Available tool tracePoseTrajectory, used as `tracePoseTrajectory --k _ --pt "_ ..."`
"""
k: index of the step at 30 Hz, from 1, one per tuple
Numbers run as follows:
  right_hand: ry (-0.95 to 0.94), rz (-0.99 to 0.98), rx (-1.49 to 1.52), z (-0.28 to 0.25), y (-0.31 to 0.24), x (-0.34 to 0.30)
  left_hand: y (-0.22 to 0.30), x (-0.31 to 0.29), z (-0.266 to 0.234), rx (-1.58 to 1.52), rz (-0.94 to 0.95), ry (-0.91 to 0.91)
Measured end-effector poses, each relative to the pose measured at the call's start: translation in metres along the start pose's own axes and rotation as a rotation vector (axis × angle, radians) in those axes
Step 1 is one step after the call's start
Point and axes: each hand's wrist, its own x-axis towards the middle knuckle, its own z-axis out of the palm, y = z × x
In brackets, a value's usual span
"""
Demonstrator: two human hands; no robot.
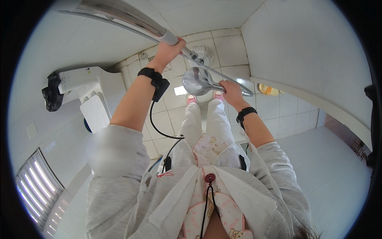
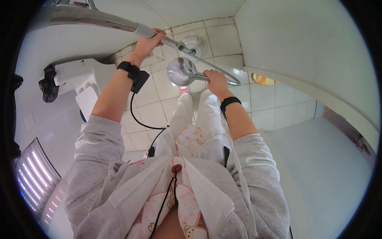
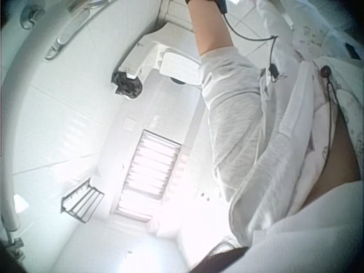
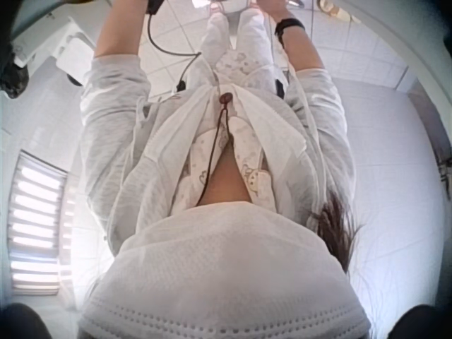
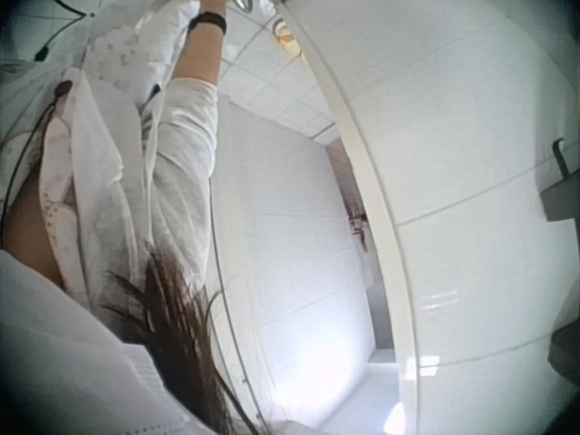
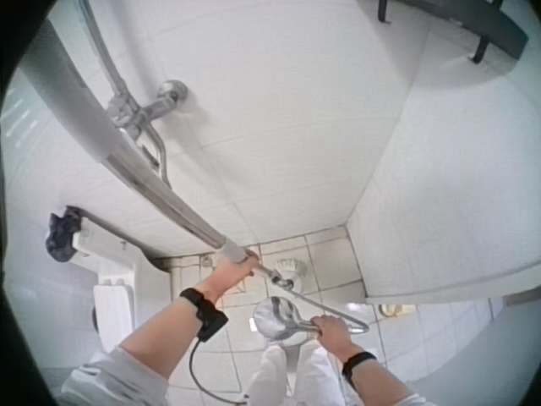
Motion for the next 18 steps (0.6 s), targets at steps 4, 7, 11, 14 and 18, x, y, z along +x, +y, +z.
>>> tracePoseTrajectory --k 4,7,11,14,18 --pt "0.002 0.064 0.063 -0.006 0.002 0.005 0.007 0.001 -0.002 0.044 -0.007 0.009" --pt "0.122 0.044 0.046 -0.006 0.007 0.012 0.007 -0.003 0.001 0.095 -0.01 0.017" --pt "0.123 0.049 0.059 -0.004 0.014 0.026 0.003 -0.006 0.003 0.069 0.023 0.009" --pt "0.153 0.042 0.077 0.0 0.017 0.035 -0.001 -0.007 0.004 0.035 0.012 0.028" --pt "0.141 0.062 0.116 0.004 0.02 0.042 -0.004 -0.012 0.0 -0.007 -0.016 0.04"
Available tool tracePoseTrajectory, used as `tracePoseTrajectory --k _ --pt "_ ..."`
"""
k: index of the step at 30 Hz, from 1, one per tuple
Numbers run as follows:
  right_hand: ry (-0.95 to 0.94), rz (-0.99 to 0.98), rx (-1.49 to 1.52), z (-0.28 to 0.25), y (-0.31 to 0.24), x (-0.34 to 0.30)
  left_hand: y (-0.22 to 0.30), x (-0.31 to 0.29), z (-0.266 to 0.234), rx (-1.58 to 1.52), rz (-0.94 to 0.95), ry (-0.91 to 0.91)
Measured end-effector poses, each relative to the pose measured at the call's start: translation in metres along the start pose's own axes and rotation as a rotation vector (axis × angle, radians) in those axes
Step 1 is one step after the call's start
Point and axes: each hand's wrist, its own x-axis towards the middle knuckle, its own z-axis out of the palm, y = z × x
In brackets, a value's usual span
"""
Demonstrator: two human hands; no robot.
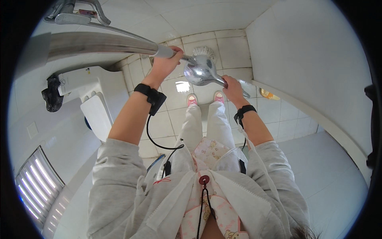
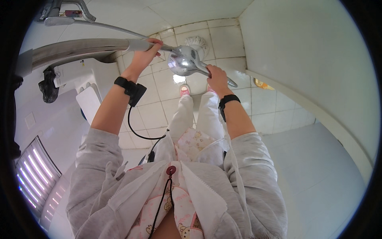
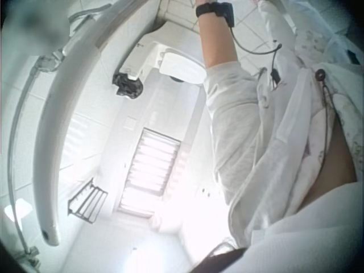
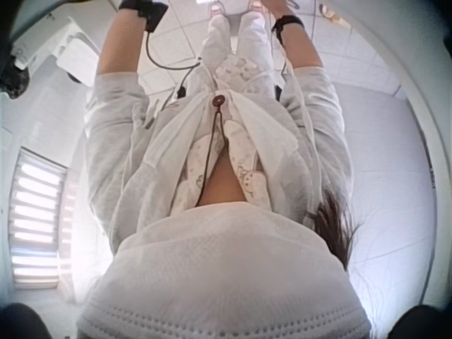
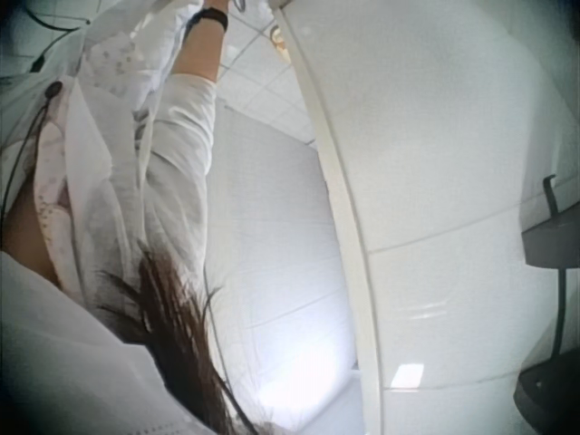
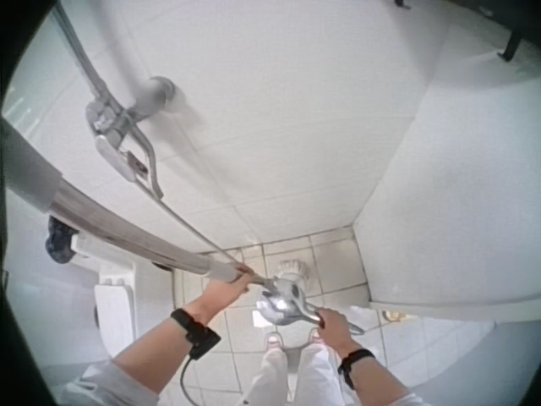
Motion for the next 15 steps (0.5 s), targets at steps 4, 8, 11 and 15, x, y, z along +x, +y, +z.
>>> tracePoseTrajectory --k 4,8,11,15 --pt "-0.04 0.063 0.052 0.005 0.002 0.0 -0.002 -0.006 -0.006 -0.048 -0.039 0.034" --pt "-0.018 0.109 0.086 0.008 0.004 0.004 -0.004 -0.011 -0.01 -0.059 -0.075 0.031" --pt "-0.025 0.158 0.1 0.01 0.005 0.01 -0.005 -0.013 -0.011 -0.049 -0.088 0.037" --pt "-0.004 0.21 0.091 0.02 0.002 0.024 -0.005 -0.015 -0.014 -0.077 -0.099 0.045"
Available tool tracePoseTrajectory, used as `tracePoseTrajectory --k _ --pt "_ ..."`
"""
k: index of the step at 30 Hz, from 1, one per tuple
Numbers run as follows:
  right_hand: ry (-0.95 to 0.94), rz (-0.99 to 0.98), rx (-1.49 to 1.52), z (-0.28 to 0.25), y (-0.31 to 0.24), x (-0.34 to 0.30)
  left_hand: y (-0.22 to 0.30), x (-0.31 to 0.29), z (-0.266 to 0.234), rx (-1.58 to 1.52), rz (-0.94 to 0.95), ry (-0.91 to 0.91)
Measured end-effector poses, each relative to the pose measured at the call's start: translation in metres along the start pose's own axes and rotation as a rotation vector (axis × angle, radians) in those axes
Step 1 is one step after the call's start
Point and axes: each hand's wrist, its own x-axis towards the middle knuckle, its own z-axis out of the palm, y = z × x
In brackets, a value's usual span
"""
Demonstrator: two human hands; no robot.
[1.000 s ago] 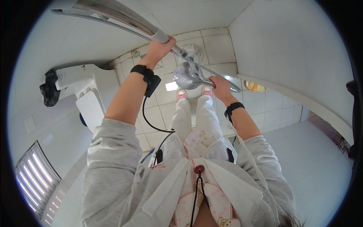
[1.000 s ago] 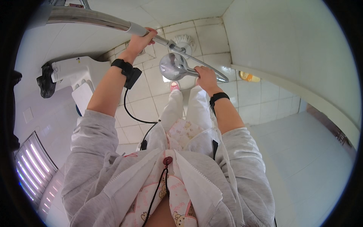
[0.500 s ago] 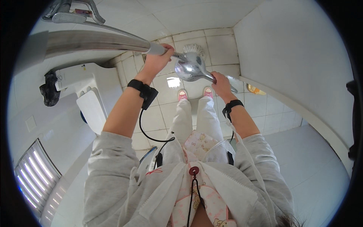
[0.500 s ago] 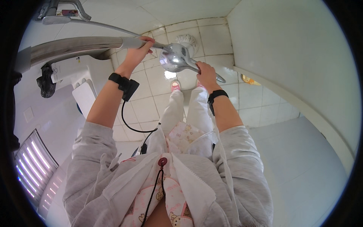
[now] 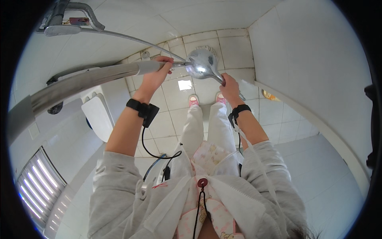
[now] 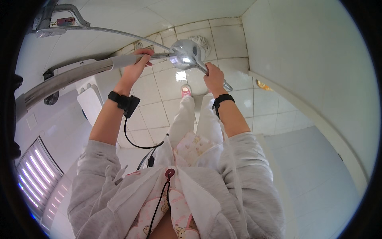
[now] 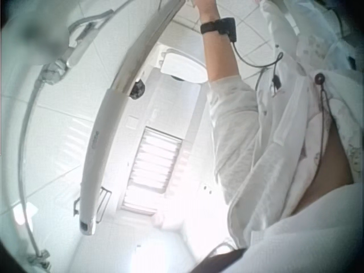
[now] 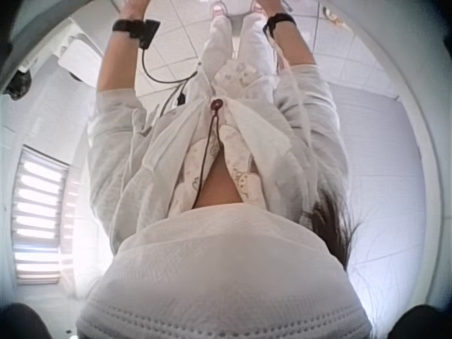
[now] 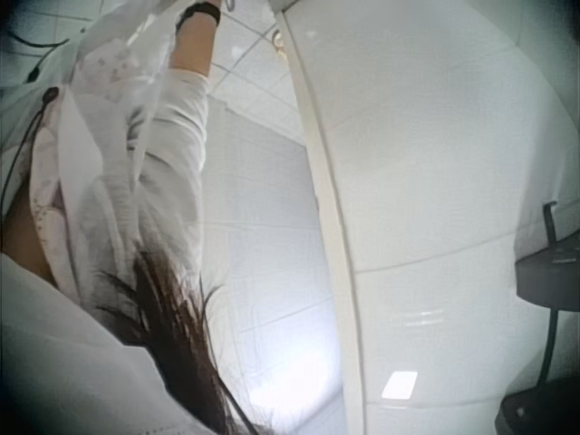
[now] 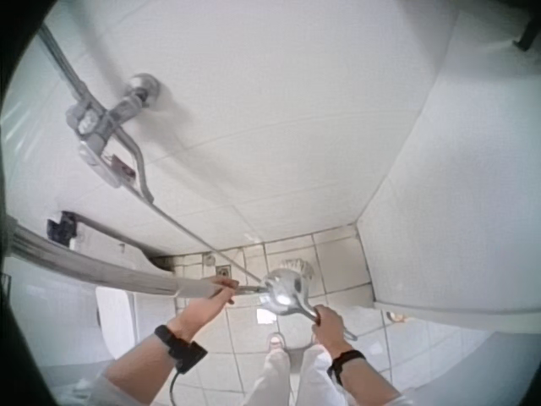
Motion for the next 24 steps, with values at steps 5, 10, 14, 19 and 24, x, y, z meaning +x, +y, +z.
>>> tracePoseTrajectory --k 5,10,14,19,24 --pt "0.119 0.001 -0.002 0.008 0.0 0.019 0.003 0.0 -0.001 -0.009 -0.015 -0.039" --pt "0.056 0.066 -0.031 -0.002 -0.008 0.037 0.004 -0.004 -0.006 -0.022 0.0 -0.033" --pt "0.086 0.036 -0.052 -0.004 -0.02 0.047 -0.001 -0.004 -0.007 -0.039 0.019 -0.028" --pt "0.078 0.01 -0.051 0.012 -0.034 0.057 -0.008 -0.004 -0.01 0.031 0.044 -0.064" --pt "0.041 -0.037 -0.049 0.031 -0.049 0.064 -0.011 -0.007 -0.01 0.074 0.088 -0.065"
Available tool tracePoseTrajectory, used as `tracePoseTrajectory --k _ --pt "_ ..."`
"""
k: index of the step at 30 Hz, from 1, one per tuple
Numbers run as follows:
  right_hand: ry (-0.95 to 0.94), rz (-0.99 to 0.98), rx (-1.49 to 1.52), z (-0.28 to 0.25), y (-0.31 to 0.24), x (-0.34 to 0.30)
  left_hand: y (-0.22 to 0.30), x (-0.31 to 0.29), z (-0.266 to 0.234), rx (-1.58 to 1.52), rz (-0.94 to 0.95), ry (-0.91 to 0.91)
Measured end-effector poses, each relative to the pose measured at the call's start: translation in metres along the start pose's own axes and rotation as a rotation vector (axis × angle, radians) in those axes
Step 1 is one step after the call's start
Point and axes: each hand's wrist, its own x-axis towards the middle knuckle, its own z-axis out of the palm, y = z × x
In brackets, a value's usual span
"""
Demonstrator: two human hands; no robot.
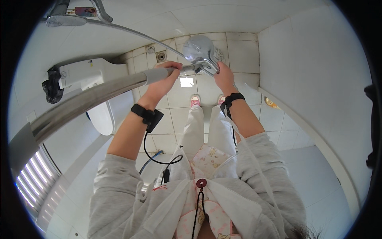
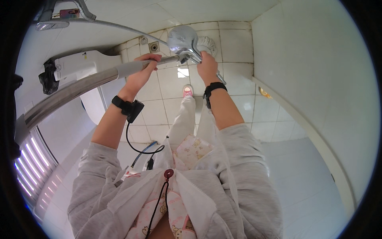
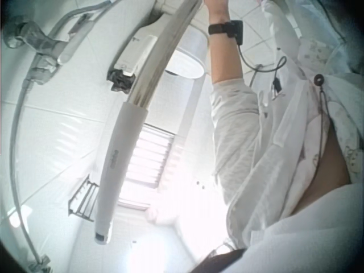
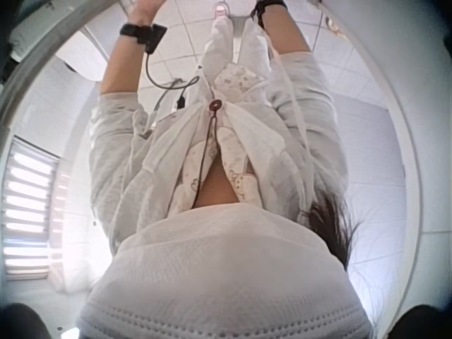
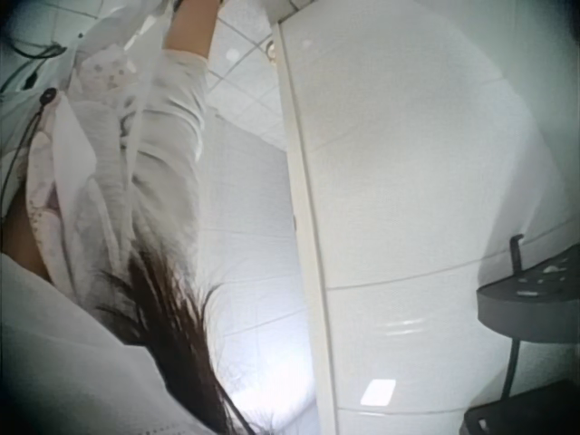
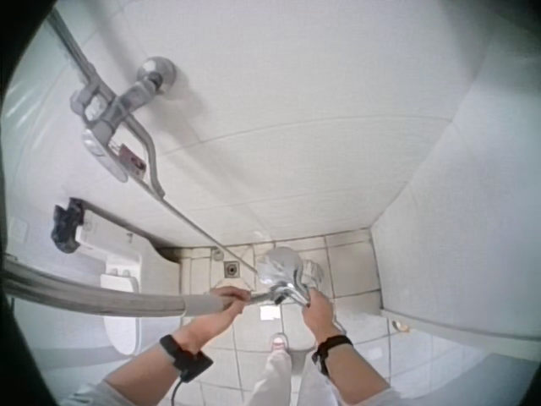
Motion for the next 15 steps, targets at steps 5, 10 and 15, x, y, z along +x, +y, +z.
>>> tracePoseTrajectory --k 5,10,15 --pt "0.016 -0.039 -0.013 0.012 -0.015 0.006 0.0 -0.001 0.0 0.001 -0.001 0.011" --pt "0.013 -0.04 -0.032 0.017 -0.021 0.008 -0.001 -0.004 0.003 -0.034 -0.002 0.063" --pt "0.011 -0.077 -0.041 0.021 -0.02 0.009 -0.002 -0.007 0.004 -0.007 -0.001 0.059"
